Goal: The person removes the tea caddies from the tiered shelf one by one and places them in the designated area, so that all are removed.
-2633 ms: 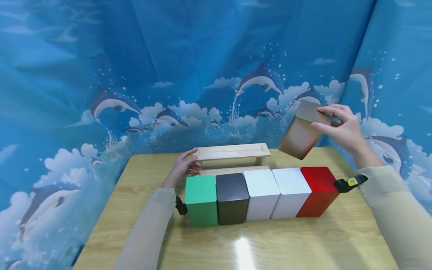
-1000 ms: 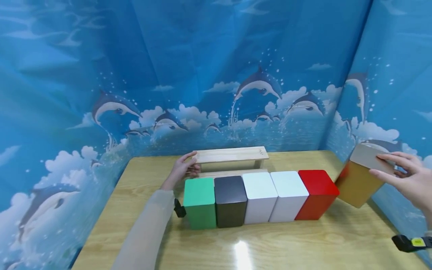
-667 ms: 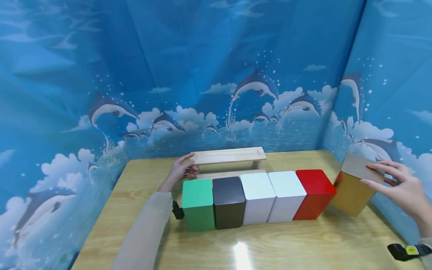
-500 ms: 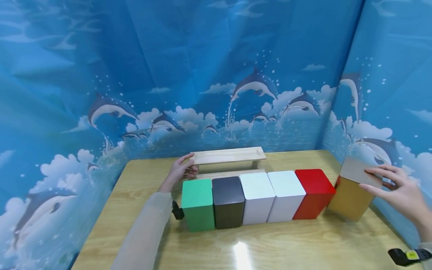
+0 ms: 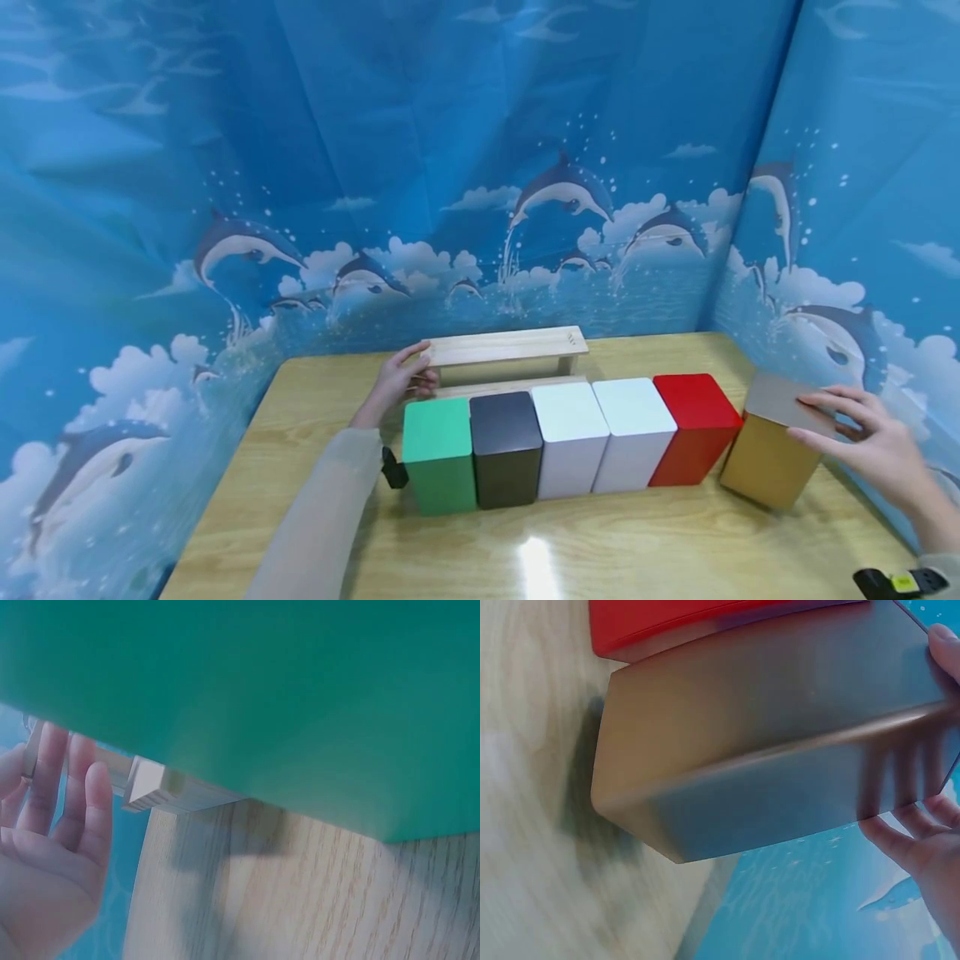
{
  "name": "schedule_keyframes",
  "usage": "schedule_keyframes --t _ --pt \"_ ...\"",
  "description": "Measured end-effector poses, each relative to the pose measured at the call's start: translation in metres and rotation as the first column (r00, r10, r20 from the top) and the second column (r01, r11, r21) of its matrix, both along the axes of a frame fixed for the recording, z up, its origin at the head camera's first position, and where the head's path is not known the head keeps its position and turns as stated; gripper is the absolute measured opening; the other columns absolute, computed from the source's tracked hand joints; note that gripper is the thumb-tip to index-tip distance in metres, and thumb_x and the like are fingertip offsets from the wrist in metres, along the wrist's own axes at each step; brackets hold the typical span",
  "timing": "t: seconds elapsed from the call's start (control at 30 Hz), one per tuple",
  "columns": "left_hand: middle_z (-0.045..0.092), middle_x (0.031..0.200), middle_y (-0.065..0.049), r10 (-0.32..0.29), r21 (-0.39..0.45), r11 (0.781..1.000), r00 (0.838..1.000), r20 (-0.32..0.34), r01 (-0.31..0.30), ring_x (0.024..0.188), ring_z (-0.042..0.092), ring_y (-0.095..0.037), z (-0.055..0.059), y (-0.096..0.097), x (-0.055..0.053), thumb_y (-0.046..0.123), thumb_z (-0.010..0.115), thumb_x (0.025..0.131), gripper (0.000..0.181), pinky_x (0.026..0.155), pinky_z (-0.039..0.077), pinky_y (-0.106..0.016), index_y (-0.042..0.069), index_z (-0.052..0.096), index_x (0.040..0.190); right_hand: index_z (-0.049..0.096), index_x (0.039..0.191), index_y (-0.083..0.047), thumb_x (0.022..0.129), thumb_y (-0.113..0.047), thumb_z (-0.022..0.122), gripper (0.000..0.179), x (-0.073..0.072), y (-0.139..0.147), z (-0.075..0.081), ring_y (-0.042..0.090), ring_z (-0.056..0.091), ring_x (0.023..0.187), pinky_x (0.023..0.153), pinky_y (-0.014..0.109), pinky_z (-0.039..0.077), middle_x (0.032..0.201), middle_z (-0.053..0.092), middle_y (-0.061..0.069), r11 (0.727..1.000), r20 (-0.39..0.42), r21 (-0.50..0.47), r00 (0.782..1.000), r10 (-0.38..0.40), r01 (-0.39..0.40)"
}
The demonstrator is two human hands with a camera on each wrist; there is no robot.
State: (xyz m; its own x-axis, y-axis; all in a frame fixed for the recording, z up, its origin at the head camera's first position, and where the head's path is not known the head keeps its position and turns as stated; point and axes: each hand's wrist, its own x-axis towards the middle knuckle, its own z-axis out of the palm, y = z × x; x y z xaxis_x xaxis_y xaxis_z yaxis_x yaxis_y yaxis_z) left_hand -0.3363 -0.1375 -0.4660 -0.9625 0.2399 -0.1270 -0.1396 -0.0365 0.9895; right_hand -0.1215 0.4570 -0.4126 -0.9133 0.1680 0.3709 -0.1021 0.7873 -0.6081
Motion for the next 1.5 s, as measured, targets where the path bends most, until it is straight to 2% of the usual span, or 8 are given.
schedule_keyframes --t 0.4,0.57,0.83,0.93,1.0,1.1,1.23,1.5 --pt "0.068 0.084 -0.008 0.010 -0.012 1.000 1.000 -0.002 -0.010 0.072 0.066 -0.019 -0.001 0.000 0.000 0.029 0.056 0.094 0.045 0.068 0.055 -0.039 0.026 0.046 0.137 0.058 0.124 -0.008 0.083 -0.026 0.072 0.046 0.005 0.004 -0.010 -0.013 0.028 0.098 0.065 0.000 0.034 0.126 0.033 -0.003 0.998 0.074 -0.029 0.996 0.051 -0.049" --pt "0.068 0.084 -0.008 0.015 -0.008 1.000 1.000 0.004 -0.015 0.073 0.066 -0.020 0.002 0.001 0.000 0.030 0.056 0.094 0.043 0.067 0.056 -0.038 0.028 0.047 0.136 0.054 0.130 -0.010 0.084 -0.022 0.070 0.050 0.005 0.007 -0.011 -0.015 0.026 0.110 0.071 -0.002 0.030 0.142 0.027 -0.003 0.994 0.081 -0.006 0.990 0.113 -0.113" --pt "0.068 0.081 -0.007 0.012 0.003 1.000 1.000 0.003 -0.012 0.070 0.066 -0.018 0.004 0.001 -0.002 0.029 0.056 0.094 0.043 0.064 0.055 -0.035 0.027 0.047 0.137 0.050 0.135 -0.014 0.085 -0.025 0.070 0.056 -0.001 0.011 -0.006 -0.024 0.019 0.110 0.070 -0.001 0.031 0.142 0.019 -0.028 0.986 0.124 0.044 0.980 0.153 -0.160" --pt "0.068 0.082 -0.006 0.003 -0.005 1.000 1.000 0.003 -0.003 0.071 0.066 -0.018 0.004 -0.001 -0.003 0.030 0.056 0.094 0.045 0.066 0.056 -0.035 0.026 0.046 0.138 0.050 0.135 -0.014 0.085 -0.028 0.070 0.056 -0.004 0.011 -0.004 -0.015 0.025 0.119 0.065 0.005 0.039 0.141 0.017 -0.030 0.986 0.158 0.062 0.977 0.142 -0.154" --pt "0.068 0.083 -0.007 -0.005 -0.008 1.000 1.000 0.005 0.005 0.072 0.066 -0.019 0.004 -0.002 -0.003 0.030 0.056 0.094 0.046 0.067 0.055 -0.036 0.025 0.044 0.139 0.050 0.135 -0.013 0.085 -0.029 0.069 0.056 -0.005 0.011 -0.002 0.006 0.035 0.128 0.063 0.009 0.043 0.142 0.016 -0.029 0.986 0.176 0.074 0.975 0.136 -0.150" --pt "0.068 0.085 -0.008 -0.014 -0.005 1.000 1.000 0.020 0.014 0.073 0.067 -0.019 0.006 -0.003 -0.003 0.030 0.056 0.094 0.047 0.069 0.055 -0.037 0.025 0.044 0.139 0.051 0.134 -0.012 0.085 -0.029 0.069 0.054 -0.009 0.011 -0.001 0.013 0.045 0.121 0.063 0.013 0.045 0.143 0.017 -0.027 0.984 0.180 0.089 0.974 0.138 -0.156" --pt "0.068 0.091 -0.013 -0.047 0.018 0.999 0.998 0.048 0.046 0.076 0.067 -0.021 0.013 -0.004 0.001 0.027 0.054 0.095 0.049 0.080 0.052 -0.047 0.023 0.040 0.141 0.053 0.132 -0.009 0.086 -0.025 0.068 0.051 -0.012 0.011 -0.002 -0.017 0.029 0.116 0.066 0.007 0.041 0.143 0.020 -0.026 0.976 0.154 0.091 0.971 0.180 -0.196" --pt "0.067 0.096 -0.020 -0.080 -0.014 0.997 0.997 0.013 0.081 0.080 0.067 -0.026 0.018 -0.007 0.006 0.022 0.050 0.098 0.049 0.079 0.052 -0.047 0.018 0.035 0.144 0.054 0.130 -0.007 0.088 -0.021 0.066 0.046 -0.019 0.011 0.001 -0.028 0.021 0.104 0.069 0.003 0.037 0.136 0.024 -0.034 0.962 0.157 0.094 0.958 0.241 -0.257"
